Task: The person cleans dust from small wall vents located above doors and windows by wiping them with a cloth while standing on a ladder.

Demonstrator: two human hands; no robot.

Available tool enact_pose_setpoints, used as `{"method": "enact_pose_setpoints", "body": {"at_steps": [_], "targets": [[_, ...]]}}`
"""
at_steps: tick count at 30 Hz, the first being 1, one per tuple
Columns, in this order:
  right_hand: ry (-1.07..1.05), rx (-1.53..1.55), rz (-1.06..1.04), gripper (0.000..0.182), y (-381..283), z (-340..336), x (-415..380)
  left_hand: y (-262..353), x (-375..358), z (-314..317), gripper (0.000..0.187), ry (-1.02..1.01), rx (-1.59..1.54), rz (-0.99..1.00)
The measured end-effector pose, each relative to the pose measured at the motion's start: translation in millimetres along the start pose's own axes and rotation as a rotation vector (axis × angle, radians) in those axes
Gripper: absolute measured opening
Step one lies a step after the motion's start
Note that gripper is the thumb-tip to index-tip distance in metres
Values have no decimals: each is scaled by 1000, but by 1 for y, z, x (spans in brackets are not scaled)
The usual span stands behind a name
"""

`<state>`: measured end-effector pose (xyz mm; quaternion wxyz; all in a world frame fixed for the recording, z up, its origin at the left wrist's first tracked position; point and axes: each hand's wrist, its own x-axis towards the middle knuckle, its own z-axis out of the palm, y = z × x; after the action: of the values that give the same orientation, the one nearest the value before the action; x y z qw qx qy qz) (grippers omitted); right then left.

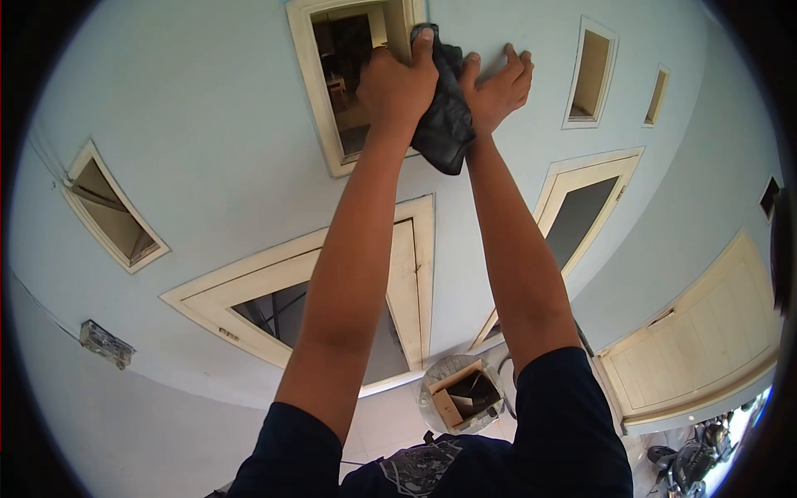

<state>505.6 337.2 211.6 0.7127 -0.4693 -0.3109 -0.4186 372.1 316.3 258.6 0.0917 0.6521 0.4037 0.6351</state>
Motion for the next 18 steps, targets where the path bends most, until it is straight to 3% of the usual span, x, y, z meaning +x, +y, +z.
{"method": "enact_pose_setpoints", "body": {"at_steps": [4, 6, 7, 9, 12, 18], "targets": [[8, -6, 10, 67, -4, -3, 1, 11, 3, -21, 78, -143, 30, 2], [11, -5, 3, 67, -5, -4, 2, 20, 4, -28, 61, -224, 268, 55], [8, -14, 5, 68, -4, -3, 2, 23, 0, -34, 61, -211, 263, 61], [13, -13, -7, 68, -3, 1, 6, 21, -7, -46, 43, -176, 255, 287], [-25, -20, 11, 67, -4, -9, -1, 7, -7, -38, 35, -108, 202, 457], [-60, -2, 33, 65, -9, -12, -1, -9, -5, -10, 21, 87, -18, 506]]}}
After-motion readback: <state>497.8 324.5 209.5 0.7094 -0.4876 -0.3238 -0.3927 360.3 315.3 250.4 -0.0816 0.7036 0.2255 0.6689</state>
